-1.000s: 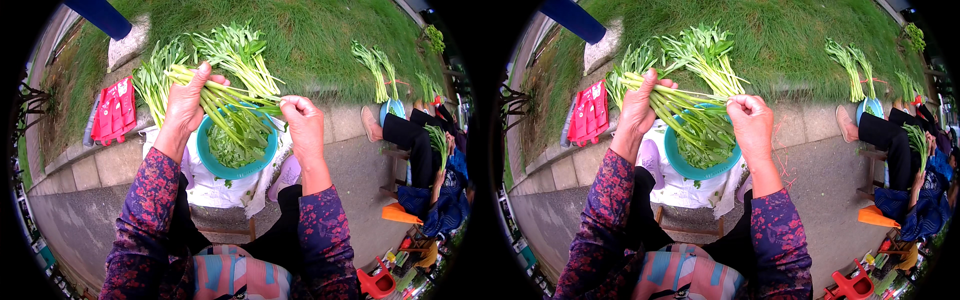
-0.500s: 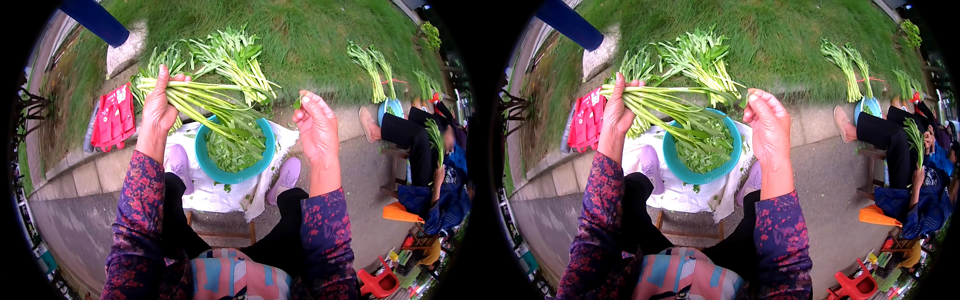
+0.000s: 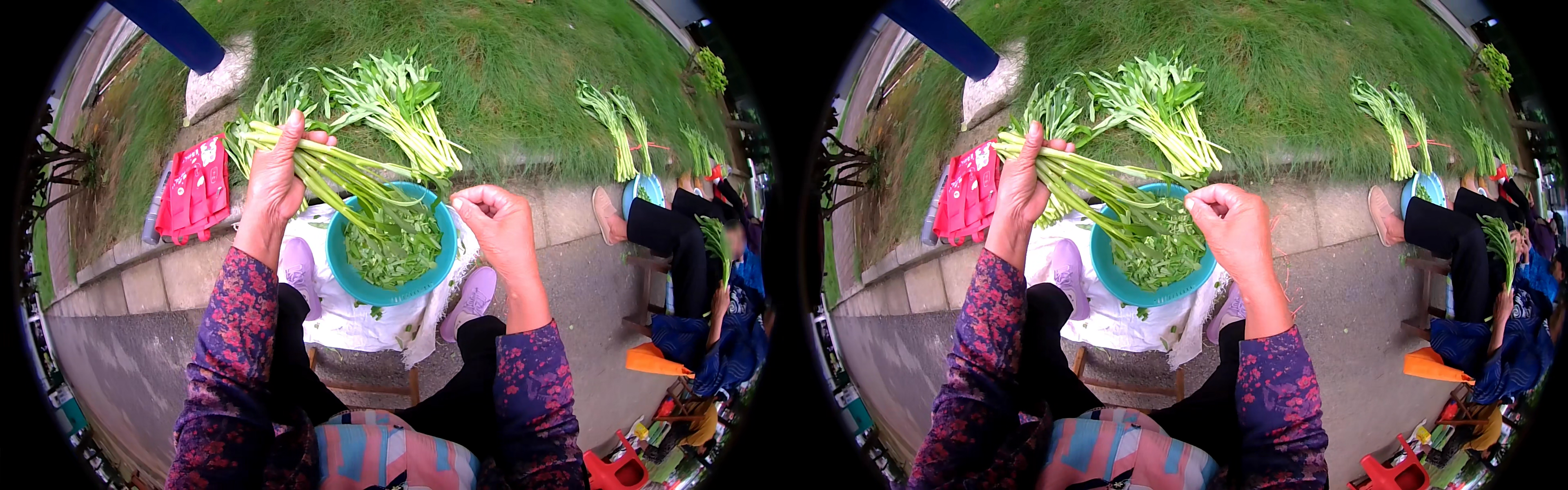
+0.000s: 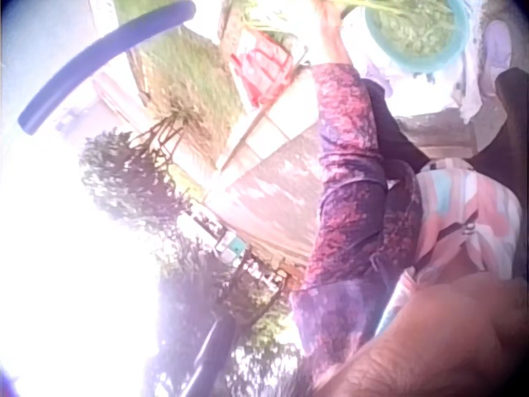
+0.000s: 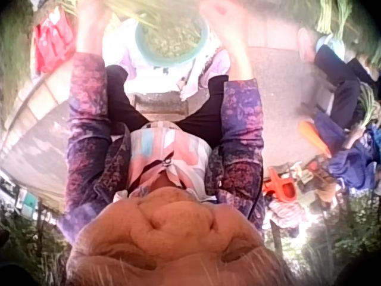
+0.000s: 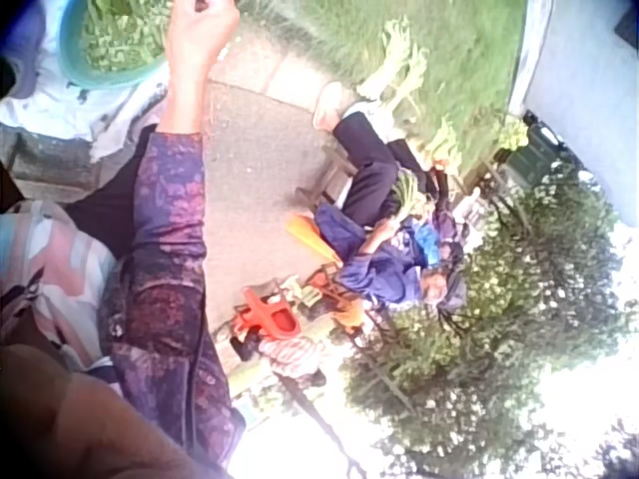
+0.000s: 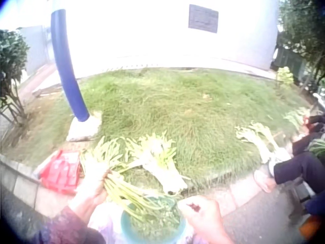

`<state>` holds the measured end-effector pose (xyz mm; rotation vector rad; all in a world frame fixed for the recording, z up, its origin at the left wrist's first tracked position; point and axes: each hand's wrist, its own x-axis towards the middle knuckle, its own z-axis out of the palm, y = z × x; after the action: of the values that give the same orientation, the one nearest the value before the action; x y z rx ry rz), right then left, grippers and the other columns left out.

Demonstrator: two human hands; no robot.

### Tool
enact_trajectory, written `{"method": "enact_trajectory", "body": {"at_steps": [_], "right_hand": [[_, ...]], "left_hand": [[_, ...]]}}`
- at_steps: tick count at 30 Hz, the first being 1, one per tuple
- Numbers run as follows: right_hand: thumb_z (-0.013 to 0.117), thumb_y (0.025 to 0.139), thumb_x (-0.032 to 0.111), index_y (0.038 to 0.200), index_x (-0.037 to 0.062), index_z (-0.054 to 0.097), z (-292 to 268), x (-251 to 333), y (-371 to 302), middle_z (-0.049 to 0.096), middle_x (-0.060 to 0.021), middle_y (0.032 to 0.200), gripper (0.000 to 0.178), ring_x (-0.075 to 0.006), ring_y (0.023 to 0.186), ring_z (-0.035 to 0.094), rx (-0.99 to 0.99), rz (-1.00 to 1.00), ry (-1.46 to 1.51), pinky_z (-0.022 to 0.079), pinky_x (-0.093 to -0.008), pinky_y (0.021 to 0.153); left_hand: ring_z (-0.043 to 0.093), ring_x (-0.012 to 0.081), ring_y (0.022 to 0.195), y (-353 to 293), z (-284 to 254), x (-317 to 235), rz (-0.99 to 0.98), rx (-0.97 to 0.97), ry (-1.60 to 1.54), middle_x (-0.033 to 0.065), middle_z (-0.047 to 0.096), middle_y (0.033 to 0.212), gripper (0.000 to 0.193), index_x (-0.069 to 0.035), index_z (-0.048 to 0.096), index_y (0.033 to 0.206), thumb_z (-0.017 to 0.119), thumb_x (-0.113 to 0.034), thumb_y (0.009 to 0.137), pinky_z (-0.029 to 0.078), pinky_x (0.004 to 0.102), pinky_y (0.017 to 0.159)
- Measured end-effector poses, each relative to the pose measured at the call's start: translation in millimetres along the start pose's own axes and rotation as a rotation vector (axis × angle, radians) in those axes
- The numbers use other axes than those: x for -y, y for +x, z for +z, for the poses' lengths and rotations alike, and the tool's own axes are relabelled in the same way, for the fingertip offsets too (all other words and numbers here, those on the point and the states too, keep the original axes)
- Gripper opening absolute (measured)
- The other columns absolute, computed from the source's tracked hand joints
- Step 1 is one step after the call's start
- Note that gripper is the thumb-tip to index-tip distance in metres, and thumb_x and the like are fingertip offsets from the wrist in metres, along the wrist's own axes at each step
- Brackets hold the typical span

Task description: The person picks through green vegetable stalks by hand, breaking off leaves and stems and placing them into a blue basin.

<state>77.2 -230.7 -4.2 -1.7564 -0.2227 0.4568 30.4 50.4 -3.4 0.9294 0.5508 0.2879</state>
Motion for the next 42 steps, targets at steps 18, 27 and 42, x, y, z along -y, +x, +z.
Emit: {"method": "enact_trajectory", "body": {"at_steps": [18, 27, 42], "right_hand": [[0.066, 0.077, 0.003, 0.086, 0.0021, 0.067, 31, 2, 2, 0.062, -0.0049, 0.076, 0.009, -0.0095, 0.062, 0.056, -0.096, -0.381, -0.345, 0.045, -0.0236, 0.057], [0.059, 0.074, 0.001, 0.071, 0.0015, 0.058, 29, 7, 3, 0.056, 0.0006, 0.062, 0.003, -0.0048, 0.058, 0.051, -0.198, -0.07, 0.003, 0.042, -0.0215, 0.054], [0.073, 0.074, 0.028, 0.114, -0.0003, 0.058, 21, 10, 4, 0.059, -0.0164, 0.108, 0.051, -0.0274, 0.106, 0.053, -0.045, -0.249, -0.196, 0.041, -0.0363, 0.092]], "left_hand": [[0.065, 0.0234, 0.069, -19, 34, 17, 0.016, 0.17, 0.034, 0.0127, 0.064, 0.075, 0.022, -0.006, 0.053, 0.085, 0.067, -0.023, 0.084, 0.055, 0.0357, 0.063], [0.066, 0.0261, 0.075, -20, 31, 22, -0.026, 0.236, 0.073, 0.0113, 0.064, 0.076, 0.023, -0.009, 0.053, 0.092, 0.065, -0.027, 0.085, 0.055, 0.0376, 0.067], [0.037, 0.01, 0.05, -22, 32, 23, -0.201, 0.53, -0.422, -0.0014, 0.038, 0.06, 0.019, -0.005, 0.051, 0.108, 0.051, -0.015, 0.092, 0.037, 0.0267, 0.059]]}}
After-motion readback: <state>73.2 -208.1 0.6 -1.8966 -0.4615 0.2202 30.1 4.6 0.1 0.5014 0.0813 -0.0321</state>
